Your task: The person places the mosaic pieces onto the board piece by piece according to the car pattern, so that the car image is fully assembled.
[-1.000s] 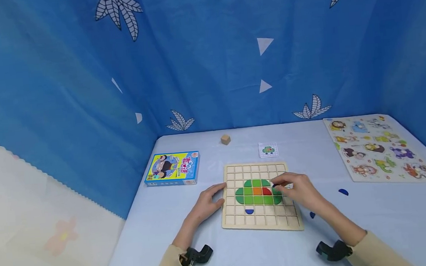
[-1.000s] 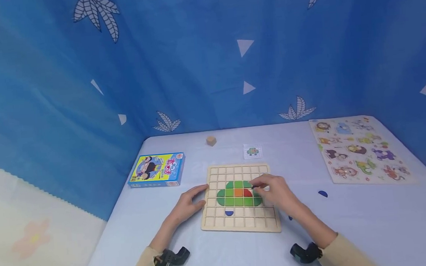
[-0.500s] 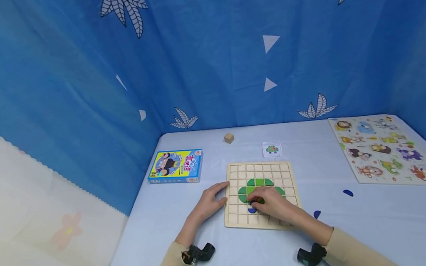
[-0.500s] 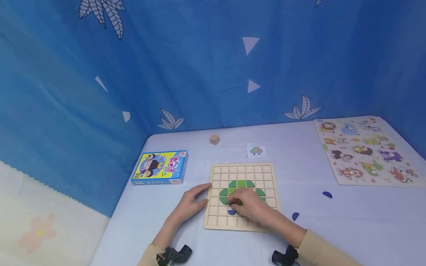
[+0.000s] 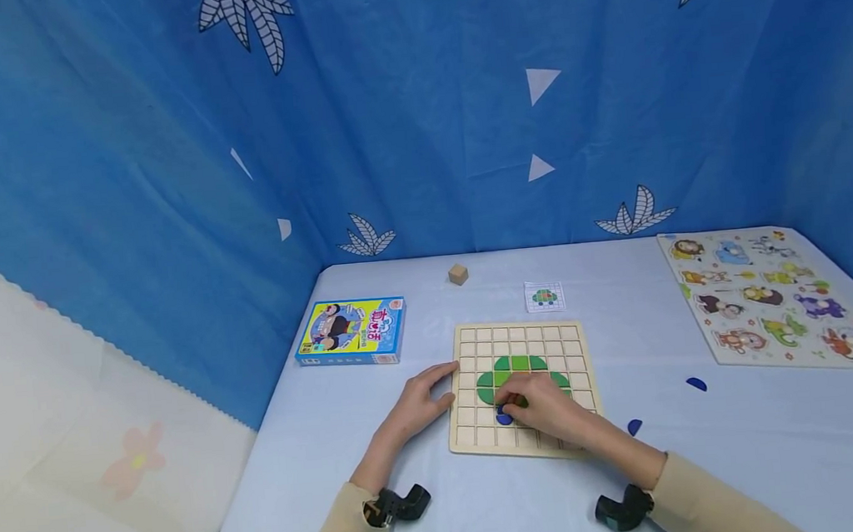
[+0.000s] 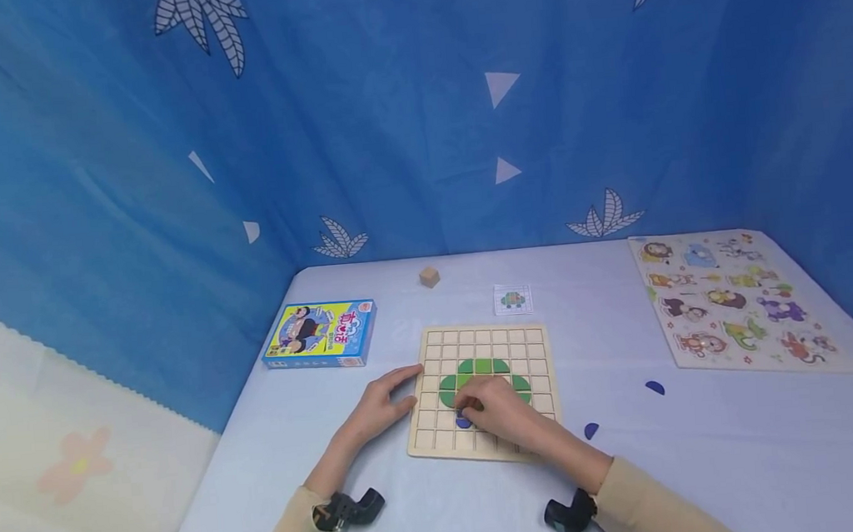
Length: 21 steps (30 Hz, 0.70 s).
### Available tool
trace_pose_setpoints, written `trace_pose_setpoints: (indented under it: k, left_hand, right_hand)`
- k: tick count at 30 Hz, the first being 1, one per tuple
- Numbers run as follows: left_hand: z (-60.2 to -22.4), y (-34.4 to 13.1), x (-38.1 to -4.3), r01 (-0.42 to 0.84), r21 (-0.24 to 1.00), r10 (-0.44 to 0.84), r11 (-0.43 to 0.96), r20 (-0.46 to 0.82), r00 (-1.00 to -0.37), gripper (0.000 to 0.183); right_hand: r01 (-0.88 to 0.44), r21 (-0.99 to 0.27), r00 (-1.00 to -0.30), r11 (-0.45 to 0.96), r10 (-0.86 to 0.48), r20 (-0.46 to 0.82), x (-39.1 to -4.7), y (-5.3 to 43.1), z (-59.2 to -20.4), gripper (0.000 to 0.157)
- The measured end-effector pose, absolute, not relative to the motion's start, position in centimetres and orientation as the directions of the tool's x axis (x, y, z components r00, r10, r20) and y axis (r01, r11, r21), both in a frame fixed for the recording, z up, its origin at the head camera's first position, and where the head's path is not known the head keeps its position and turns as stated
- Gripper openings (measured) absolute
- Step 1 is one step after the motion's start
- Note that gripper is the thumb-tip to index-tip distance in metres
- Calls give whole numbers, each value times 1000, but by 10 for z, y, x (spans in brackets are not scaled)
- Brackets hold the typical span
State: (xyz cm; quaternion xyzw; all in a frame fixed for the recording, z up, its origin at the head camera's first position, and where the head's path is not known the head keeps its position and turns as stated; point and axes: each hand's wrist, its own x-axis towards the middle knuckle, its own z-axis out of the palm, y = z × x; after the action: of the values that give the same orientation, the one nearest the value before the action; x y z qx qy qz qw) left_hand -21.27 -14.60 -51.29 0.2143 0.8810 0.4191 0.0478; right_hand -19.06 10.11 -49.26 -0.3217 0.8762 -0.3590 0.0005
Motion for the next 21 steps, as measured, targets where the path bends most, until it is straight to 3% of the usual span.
trace_pose_setpoints:
  k: [9,16,21]
  left_hand:
    - [-515,-143,-214,339,756,422,559,92,-902,51]
    - [-515,-143,-215,316,755,414,574,65,-908,51]
    - [-517,-145,-216,295,755,390,586,56,-919,51]
  right_hand:
    - [-515,-677,-823,526,-523,220,-181,129,-478,16]
    - [-355,-628,-927,692,-347,143,-155,202,-467,17]
    - [-310,-584,-944,750,-315,96,-136,234,-472,21]
